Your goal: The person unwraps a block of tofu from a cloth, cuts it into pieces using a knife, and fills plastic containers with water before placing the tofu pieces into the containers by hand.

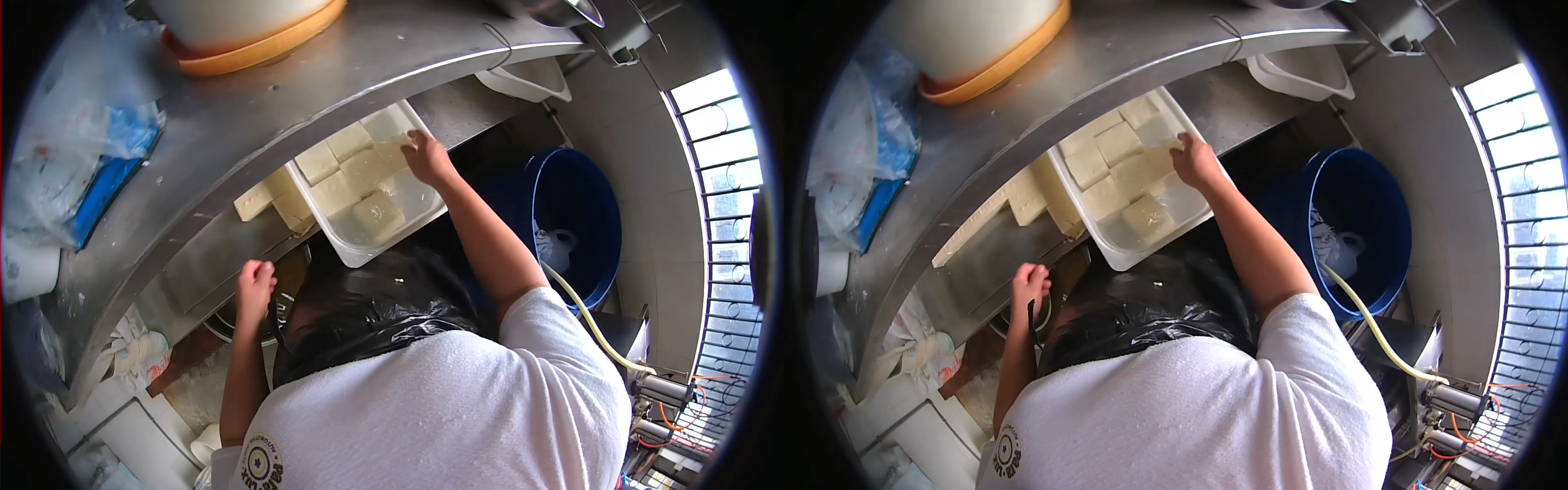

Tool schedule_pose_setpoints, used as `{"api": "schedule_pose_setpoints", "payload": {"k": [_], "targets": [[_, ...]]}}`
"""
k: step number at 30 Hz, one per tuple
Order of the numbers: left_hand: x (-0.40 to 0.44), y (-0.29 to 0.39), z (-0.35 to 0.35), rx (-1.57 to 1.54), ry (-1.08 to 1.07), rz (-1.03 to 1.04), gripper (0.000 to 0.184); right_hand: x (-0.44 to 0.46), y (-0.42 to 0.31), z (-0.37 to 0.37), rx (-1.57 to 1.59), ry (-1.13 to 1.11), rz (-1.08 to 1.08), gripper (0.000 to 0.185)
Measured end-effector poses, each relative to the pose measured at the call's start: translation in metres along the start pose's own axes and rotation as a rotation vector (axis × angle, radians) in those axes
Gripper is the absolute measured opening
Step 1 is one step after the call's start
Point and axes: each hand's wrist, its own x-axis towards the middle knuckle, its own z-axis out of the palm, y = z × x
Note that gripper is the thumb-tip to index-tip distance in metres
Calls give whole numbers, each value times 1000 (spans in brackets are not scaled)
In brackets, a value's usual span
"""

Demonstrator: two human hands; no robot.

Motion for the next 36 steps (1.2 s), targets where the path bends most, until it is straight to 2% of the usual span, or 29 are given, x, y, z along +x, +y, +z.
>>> {"api": "schedule_pose_setpoints", "payload": {"k": [2,3,4,5,6,7,8,9,12,13,15,17,18,19,20,22,23,25,26,28,30,32,34,35,36], "targets": [[-12,-6,-9,-234,102,-243,27,21,15,-12,141,104,69,41],[-11,-27,-21,-338,98,-381,34,31,20,-28,364,172,137,37],[-14,-33,-23,-336,106,-378,34,60,58,-27,364,412,51,39],[-18,-37,-26,-524,89,-478,37,86,69,-43,554,573,143,46],[-22,-43,-31,-714,74,-574,39,113,84,-67,716,615,271,53],[-12,-73,-38,-768,67,-587,43,115,62,-102,821,620,447,62],[-12,-72,-38,-767,81,-584,43,141,94,-119,1001,522,641,72],[-11,-69,-36,-746,98,-605,43,147,81,-133,1184,622,744,77],[-11,-59,-29,-693,124,-618,42,178,113,-136,1533,533,606,68],[-10,-57,-28,-657,120,-618,41,184,115,-133,1541,526,603,68],[-7,-58,-28,-561,94,-583,39,186,117,-128,1361,705,612,42],[-10,-63,-29,-466,59,-557,38,167,134,-109,1310,708,638,37],[-12,-63,-31,-404,9,-464,33,152,139,-102,1260,710,660,33],[-13,-63,-32,-343,-40,-371,29,124,133,-95,1184,698,510,32],[-17,-51,-28,-347,-39,-374,29,91,122,-83,1106,681,362,32],[-24,-10,-15,-59,126,-297,32,36,99,-68,934,712,407,21],[-19,-7,-16,-60,126,-302,32,14,100,-59,885,679,427,23],[-5,0,-20,186,178,-22,38,-14,99,-45,835,644,449,24],[4,6,-21,187,177,-27,38,-24,96,-40,848,630,451,26],[29,27,-22,89,355,-1,41,-37,90,-37,863,611,455,29],[63,37,-20,-2,439,143,41,-44,84,-43,823,508,463,36],[98,41,-24,65,468,131,47,-47,82,-46,696,541,460,43],[127,48,-14,235,581,126,55,-52,84,-54,666,436,570,44],[142,49,-8,208,569,85,59,-53,85,-52,760,458,576,43],[143,56,0,192,563,62,61,-56,90,-59,752,372,611,43]]}}
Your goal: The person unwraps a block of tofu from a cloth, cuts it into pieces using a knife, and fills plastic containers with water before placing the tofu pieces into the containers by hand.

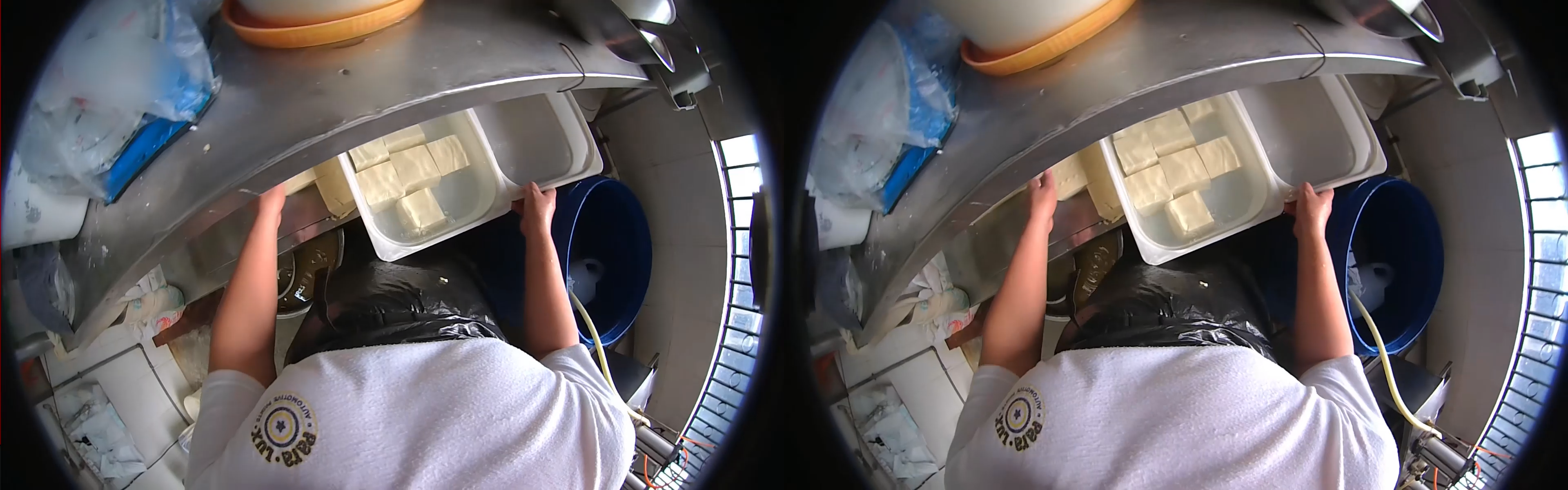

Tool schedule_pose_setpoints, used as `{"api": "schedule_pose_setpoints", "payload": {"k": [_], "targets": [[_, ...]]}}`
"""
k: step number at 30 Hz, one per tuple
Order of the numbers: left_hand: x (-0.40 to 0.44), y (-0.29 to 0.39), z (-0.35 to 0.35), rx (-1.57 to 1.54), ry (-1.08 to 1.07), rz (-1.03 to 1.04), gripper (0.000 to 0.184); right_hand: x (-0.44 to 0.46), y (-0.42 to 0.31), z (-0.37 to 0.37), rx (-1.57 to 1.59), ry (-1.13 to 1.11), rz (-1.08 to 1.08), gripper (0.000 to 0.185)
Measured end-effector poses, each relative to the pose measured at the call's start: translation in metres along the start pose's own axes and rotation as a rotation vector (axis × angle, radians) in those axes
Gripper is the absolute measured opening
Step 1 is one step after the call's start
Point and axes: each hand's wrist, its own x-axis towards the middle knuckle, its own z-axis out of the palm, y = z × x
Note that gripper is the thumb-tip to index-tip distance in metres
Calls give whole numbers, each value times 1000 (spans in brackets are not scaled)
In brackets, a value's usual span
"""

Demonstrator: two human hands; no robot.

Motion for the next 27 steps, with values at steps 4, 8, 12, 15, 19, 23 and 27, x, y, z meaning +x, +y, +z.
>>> {"api": "schedule_pose_setpoints", "payload": {"k": [4,8,12,15,19,23,27], "targets": [[-29,64,13,23,-201,-147,69,-15,-15,-10,-30,-51,104,43],[-25,59,21,-318,-338,-161,71,3,-13,-17,-128,-95,199,41],[20,35,13,-532,-416,-715,64,30,10,-34,-61,-229,355,40],[39,5,29,-692,-488,-706,59,29,15,-37,-33,-261,360,38],[13,11,36,-639,-353,-495,56,-11,-15,-21,-48,20,186,54],[18,-22,32,-753,-288,-281,48,2,14,-26,-484,397,-572,72],[7,-51,-13,-991,-530,-418,45,-46,-21,20,-476,250,-896,59]]}}
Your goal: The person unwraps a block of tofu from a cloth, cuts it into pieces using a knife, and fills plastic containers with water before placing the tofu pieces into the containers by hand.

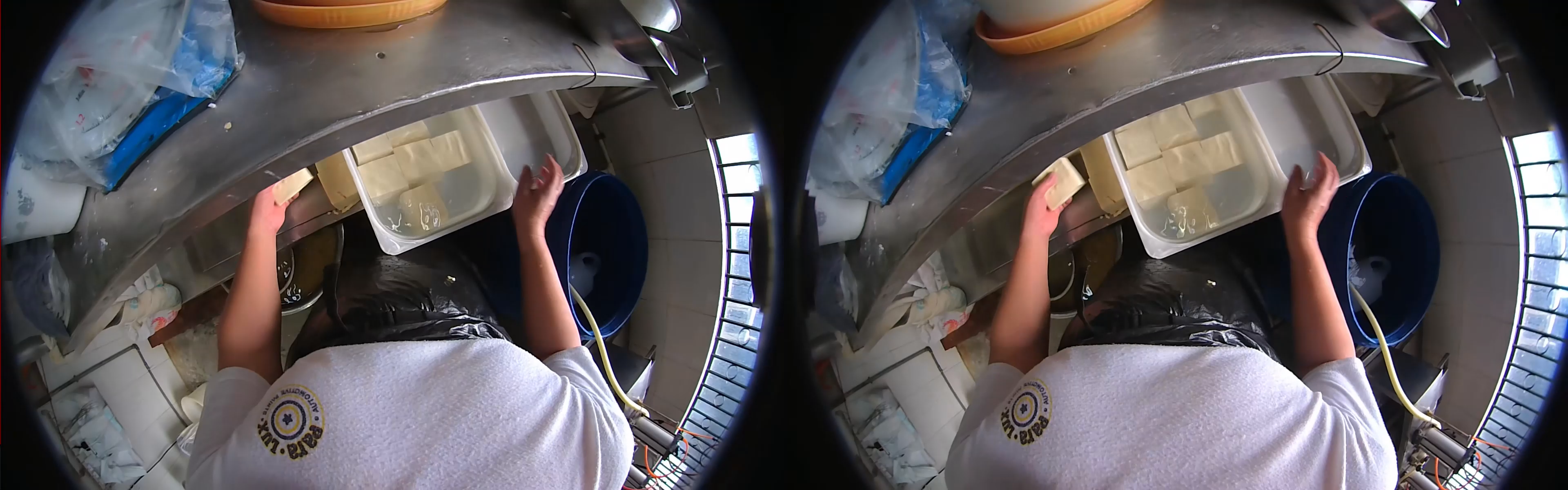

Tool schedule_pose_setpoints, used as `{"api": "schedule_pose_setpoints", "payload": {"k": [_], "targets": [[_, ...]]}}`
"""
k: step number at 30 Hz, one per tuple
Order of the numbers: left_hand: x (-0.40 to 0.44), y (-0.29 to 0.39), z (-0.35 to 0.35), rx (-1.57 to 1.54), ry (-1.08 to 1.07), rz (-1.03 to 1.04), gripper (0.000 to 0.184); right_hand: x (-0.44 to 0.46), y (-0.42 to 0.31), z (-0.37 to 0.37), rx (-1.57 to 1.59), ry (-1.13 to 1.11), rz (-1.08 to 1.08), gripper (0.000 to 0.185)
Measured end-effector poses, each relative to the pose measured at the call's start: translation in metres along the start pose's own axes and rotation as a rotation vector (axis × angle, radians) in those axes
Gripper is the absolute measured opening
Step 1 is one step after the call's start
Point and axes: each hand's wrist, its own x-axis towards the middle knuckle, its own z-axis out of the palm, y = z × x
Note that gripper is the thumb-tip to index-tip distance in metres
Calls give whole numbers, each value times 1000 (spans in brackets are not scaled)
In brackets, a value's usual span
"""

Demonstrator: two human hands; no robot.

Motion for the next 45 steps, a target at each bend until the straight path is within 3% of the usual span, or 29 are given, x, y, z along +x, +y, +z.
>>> {"api": "schedule_pose_setpoints", "payload": {"k": [1,3,5,6,8,10,11,14,16,17,20,23,25,27,29,31,33,35,39,43,45], "targets": [[-12,1,-1,3,1,2,45,-2,-25,6,146,-64,-80,56],[-42,12,7,-166,-107,-11,40,-13,-81,19,330,-372,112,45],[-61,13,15,-223,-144,-22,38,-30,-127,40,487,-563,-41,38],[-68,10,26,-256,-161,5,40,-33,-162,38,592,-740,20,35],[-69,4,32,-272,-263,59,45,-37,-206,44,758,-984,-5,47],[-83,8,59,-197,-295,71,44,-42,-225,51,833,-1097,-72,82],[-93,11,77,-127,-321,84,42,-44,-229,49,801,-1078,-138,92],[-125,29,141,-32,-367,128,42,-49,-223,55,838,-1039,-142,86],[-134,34,164,50,-426,148,42,-43,-218,48,953,-1130,146,72],[-136,35,175,47,-427,147,42,-42,-211,49,950,-1131,146,72],[-141,34,203,93,-494,191,46,-32,-194,44,1312,-1053,483,55],[-143,36,223,85,-545,100,46,-21,-168,40,1495,-1036,818,54],[-136,32,229,104,-540,65,47,-9,-161,27,1478,-1032,875,54],[-132,31,231,156,-569,13,46,-4,-147,22,1586,-1054,1098,52],[-126,25,220,177,-516,-9,43,-2,-130,22,1571,-1048,1127,47],[-119,17,197,467,-291,73,37,4,-111,24,1504,-949,1164,44],[-115,8,161,554,-207,137,32,18,-93,27,1384,-858,1098,43],[-108,-4,110,900,-39,357,32,38,-71,28,1267,-825,1017,43],[-117,-16,18,1235,230,440,36,63,-43,24,1136,-832,846,45],[-140,-19,-22,1477,453,464,39,52,-39,24,501,-1159,437,54],[-144,-21,-33,1499,458,374,46,41,-47,28,155,-1269,203,57]]}}
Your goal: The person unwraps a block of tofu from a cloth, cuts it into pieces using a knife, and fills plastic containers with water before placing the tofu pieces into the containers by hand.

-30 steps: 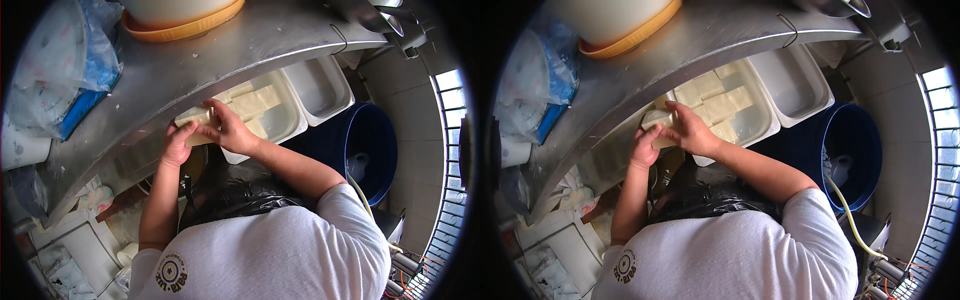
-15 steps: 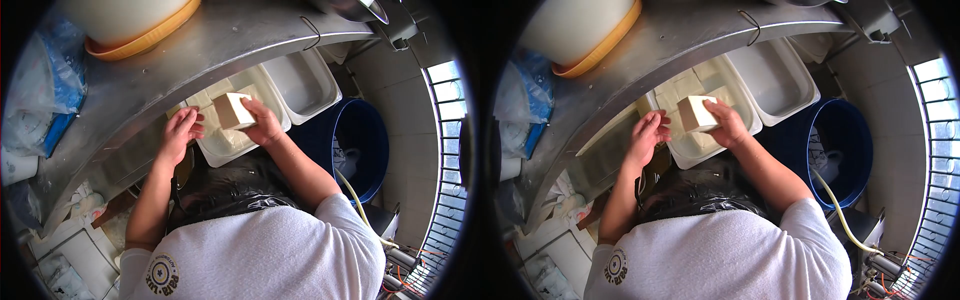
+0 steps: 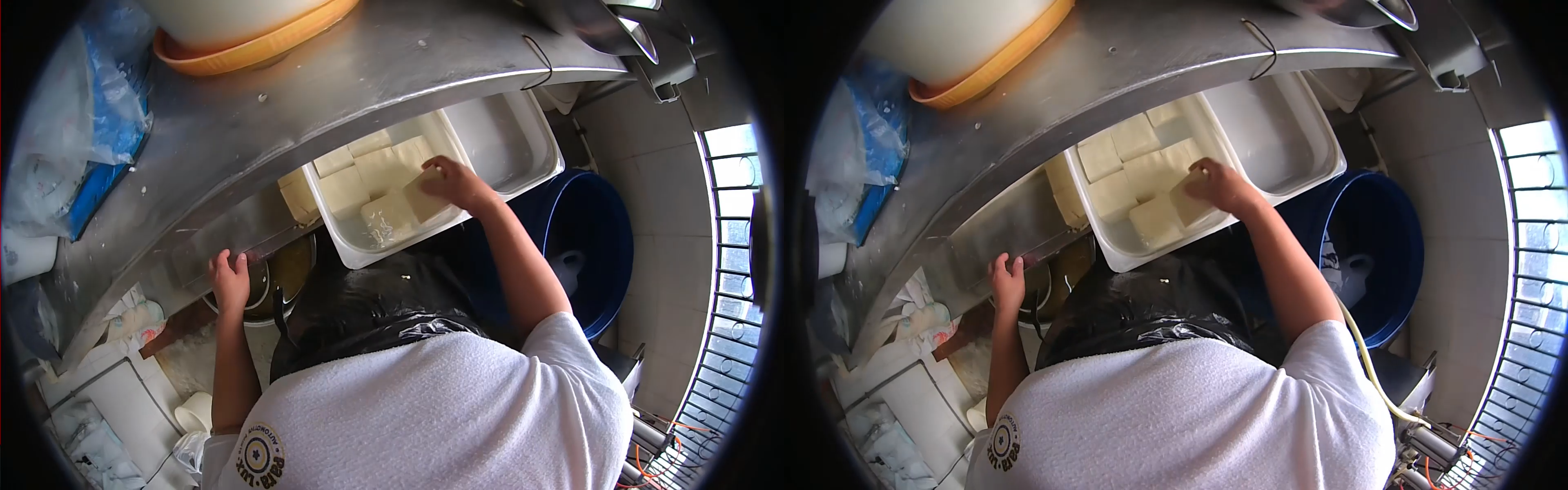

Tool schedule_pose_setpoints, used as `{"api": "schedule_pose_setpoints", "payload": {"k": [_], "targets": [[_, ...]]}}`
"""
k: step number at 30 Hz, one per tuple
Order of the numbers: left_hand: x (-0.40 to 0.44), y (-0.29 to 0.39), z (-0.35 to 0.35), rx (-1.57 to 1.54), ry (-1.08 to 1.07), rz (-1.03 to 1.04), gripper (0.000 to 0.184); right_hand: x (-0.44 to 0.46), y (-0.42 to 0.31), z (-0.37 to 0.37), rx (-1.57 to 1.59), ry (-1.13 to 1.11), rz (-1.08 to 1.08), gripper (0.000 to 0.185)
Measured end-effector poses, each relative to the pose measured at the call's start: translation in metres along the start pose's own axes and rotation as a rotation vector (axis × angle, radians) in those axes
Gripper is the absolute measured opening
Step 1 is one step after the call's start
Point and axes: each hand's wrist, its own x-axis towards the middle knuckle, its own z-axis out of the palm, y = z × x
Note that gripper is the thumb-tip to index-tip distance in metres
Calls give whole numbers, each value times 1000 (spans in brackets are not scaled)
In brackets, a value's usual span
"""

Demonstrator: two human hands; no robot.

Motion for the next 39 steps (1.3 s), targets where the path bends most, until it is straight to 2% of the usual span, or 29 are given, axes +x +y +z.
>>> {"api": "schedule_pose_setpoints", "payload": {"k": [2,3,5,6,8,9,11,12,14,16,18,19,22,26,34,39], "targets": [[-2,-13,9,145,79,95,60,8,8,21,-60,13,21,56],[-2,-15,11,143,80,91,60,9,7,29,-87,-17,34,54],[1,-19,15,229,-59,86,81,12,16,45,-222,9,-8,51],[-1,-15,15,227,-60,83,81,12,14,48,-225,7,-8,51],[-8,-4,18,303,-88,51,97,11,13,51,-321,-9,20,39],[-8,-8,21,278,-136,24,107,23,29,54,-325,-9,21,39],[-14,15,8,295,-185,-10,109,56,78,60,-675,-12,-298,29],[-17,24,3,316,-233,-45,111,30,13,34,-544,61,-204,29],[-19,26,4,351,-256,-57,113,40,-27,14,-403,221,-58,31],[-17,25,7,387,-272,-65,115,70,-56,1,-481,296,-70,32],[-17,21,14,396,-272,-65,119,137,-41,1,-470,486,-464,39],[-16,21,14,397,-267,-71,119,165,-42,0,-513,473,-489,39],[-16,17,15,408,-283,-76,121,216,-43,4,-714,306,-370,39],[-15,5,20,395,-256,-3,125,248,-40,3,-856,143,-305,40],[-16,3,24,378,-212,43,125,241,-32,-8,-895,-1,-378,42],[-15,5,24,413,-259,-38,123,227,-30,-17,-889,-50,-427,43]]}}
